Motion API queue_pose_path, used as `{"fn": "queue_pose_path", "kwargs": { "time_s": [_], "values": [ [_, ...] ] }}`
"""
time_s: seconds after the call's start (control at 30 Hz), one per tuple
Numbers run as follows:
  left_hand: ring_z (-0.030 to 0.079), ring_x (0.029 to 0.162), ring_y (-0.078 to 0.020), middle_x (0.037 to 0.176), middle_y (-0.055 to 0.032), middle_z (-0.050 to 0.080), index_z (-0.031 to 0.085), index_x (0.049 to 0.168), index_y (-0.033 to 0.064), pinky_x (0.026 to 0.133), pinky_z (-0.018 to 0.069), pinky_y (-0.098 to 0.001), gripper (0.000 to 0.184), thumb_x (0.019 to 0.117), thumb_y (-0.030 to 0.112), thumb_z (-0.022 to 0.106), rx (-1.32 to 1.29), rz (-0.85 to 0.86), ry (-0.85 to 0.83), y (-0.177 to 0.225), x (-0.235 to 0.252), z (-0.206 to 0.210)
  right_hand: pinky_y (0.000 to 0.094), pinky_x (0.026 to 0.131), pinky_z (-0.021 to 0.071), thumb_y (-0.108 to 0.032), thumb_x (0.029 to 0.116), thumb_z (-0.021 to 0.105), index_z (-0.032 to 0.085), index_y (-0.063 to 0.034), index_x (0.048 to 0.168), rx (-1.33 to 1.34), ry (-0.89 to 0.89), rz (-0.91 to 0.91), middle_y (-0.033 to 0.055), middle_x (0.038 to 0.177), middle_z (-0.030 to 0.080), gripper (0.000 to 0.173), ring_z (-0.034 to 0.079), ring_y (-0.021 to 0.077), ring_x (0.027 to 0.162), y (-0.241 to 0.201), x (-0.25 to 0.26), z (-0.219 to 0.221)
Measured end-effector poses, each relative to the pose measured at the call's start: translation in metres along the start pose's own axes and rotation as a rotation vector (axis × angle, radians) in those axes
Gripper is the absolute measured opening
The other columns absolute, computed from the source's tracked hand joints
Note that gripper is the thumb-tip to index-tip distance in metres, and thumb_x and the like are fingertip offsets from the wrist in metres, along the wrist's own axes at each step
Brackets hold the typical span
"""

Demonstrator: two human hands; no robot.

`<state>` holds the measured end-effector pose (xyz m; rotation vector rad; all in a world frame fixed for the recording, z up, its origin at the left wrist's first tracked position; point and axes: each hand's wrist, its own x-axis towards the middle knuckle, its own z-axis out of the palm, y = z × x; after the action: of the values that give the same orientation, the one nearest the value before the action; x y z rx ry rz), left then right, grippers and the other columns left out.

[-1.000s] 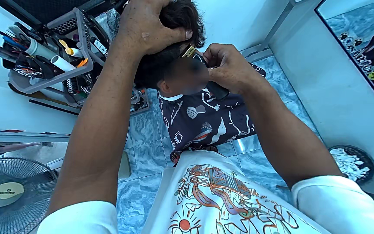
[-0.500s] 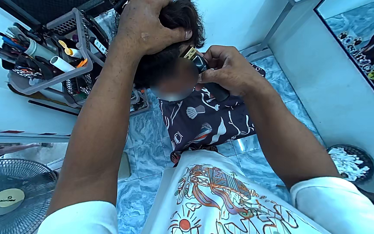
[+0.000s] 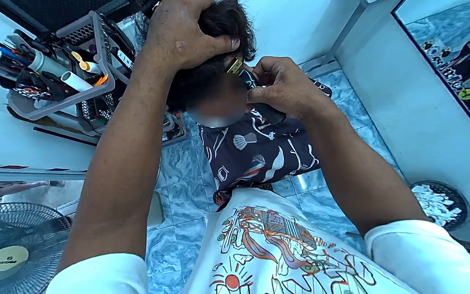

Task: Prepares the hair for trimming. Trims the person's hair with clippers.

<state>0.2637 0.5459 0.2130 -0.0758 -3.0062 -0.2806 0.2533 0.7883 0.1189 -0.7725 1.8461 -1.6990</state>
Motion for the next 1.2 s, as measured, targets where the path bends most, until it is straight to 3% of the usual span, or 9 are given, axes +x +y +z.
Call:
{"fn": "queue_pose_path", "kwargs": {
  "time_s": [0.7,1.2],
  "values": [
    [0.064,0.12,-0.0171,0.123,-0.0003,0.071,0.07,0.125,0.027,0.105,0.0481,-0.0547,0.075,0.076,0.083,0.064,-0.007,-0.003,-0.002,-0.0003,0.0003,-0.0005,0.0352,0.047,0.0607,-0.013,0.0871,0.077,0.057,-0.0016,0.105,0.044,0.023,0.012,0.0143,0.087,0.071,0.029,0.073,0.0236,0.065,0.0009,-0.0009,0.002],
    [0.064,0.119,-0.0155,0.122,0.0003,0.071,0.07,0.123,0.0261,0.104,0.0488,-0.0524,0.075,0.076,0.083,0.063,-0.011,0.013,0.003,-0.0024,0.0022,0.0,0.0348,0.05,0.0614,-0.013,0.0876,0.077,0.057,-0.0008,0.105,0.062,0.019,-0.002,0.0145,0.087,0.072,0.03,0.073,0.0238,0.066,0.0019,0.0001,0.0032]
  ]
}}
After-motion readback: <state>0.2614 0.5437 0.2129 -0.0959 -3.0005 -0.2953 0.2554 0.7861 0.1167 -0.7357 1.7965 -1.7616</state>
